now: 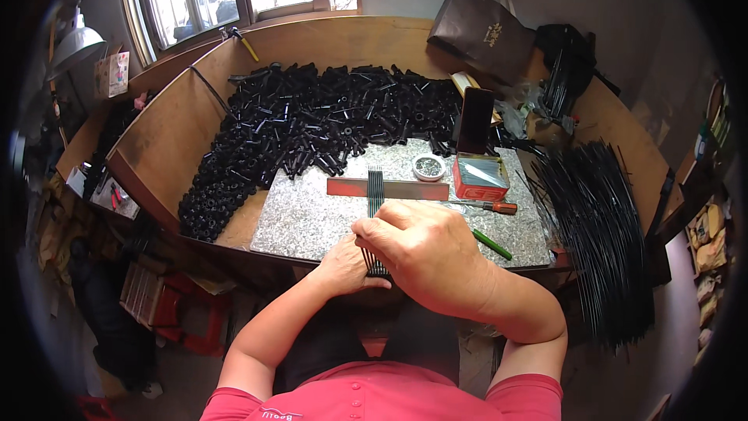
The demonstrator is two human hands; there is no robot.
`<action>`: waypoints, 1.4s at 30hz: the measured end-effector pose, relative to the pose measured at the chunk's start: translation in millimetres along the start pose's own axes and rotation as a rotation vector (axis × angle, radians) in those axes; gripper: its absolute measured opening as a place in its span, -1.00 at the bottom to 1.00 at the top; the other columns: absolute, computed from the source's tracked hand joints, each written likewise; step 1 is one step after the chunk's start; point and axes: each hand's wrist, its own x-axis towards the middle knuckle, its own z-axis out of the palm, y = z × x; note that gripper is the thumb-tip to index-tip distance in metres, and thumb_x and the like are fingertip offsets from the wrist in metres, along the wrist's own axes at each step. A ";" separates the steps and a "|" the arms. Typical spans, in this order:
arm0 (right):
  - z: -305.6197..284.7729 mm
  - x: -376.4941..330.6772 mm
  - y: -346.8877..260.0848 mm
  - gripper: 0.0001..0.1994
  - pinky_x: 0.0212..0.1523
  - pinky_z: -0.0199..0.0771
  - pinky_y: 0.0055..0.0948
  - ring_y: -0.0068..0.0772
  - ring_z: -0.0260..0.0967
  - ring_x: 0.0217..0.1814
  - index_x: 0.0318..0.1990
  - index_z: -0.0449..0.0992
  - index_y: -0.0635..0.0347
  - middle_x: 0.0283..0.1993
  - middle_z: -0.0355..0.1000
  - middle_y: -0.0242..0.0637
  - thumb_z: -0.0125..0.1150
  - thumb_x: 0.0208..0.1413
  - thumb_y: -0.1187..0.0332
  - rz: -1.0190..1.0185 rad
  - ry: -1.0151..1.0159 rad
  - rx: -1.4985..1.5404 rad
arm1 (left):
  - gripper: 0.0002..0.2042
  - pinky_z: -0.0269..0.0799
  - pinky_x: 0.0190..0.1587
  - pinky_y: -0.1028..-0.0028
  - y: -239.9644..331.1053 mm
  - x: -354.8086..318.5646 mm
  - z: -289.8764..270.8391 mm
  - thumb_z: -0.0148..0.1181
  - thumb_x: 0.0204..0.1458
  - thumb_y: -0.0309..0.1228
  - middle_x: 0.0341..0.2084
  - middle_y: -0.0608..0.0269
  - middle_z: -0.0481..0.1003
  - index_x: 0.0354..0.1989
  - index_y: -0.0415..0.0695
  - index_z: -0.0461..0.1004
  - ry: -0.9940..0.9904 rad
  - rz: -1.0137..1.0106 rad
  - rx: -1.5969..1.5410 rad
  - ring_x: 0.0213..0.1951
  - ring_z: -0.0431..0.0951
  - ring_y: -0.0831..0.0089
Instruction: Assembling wire fan guard components by bundling metal rods and securing them with a plastic central hub using pliers.
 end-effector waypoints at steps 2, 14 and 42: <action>-3.1 0.7 3.2 -0.77 -0.48 0.41 -0.43 -0.29 0.42 -0.47 -0.24 0.53 0.19 -0.44 0.43 -0.25 0.30 -0.13 0.49 -0.016 -0.059 0.104 | -0.12 -0.10 0.31 0.20 0.4 -1.4 -5.5 0.10 -0.16 0.22 0.24 0.01 0.11 0.20 -0.26 0.16 -0.013 0.010 -0.007 0.33 -0.04 0.14; -89.3 65.3 7.1 -0.86 -0.51 0.30 -0.64 -0.60 0.37 -0.47 -0.33 0.56 0.27 -0.47 0.44 -0.33 0.30 -0.12 0.54 0.020 0.035 0.289 | -0.46 0.24 0.10 0.20 13.7 15.0 -99.0 0.31 -0.15 -0.11 -0.03 0.01 0.37 -0.07 -0.22 0.36 0.069 0.025 -0.291 0.09 0.30 0.09; 159.3 -93.0 -55.9 -0.71 -0.51 0.45 -0.45 -0.41 0.39 -0.46 -0.09 0.31 0.30 -0.44 0.36 -0.26 -0.11 0.27 0.21 1.069 0.442 1.889 | -0.76 0.60 -0.32 0.32 58.2 -53.1 -28.4 -0.01 0.17 -0.31 -0.18 0.00 0.47 -0.13 -0.23 0.38 0.972 -0.822 -1.879 -0.25 0.56 0.29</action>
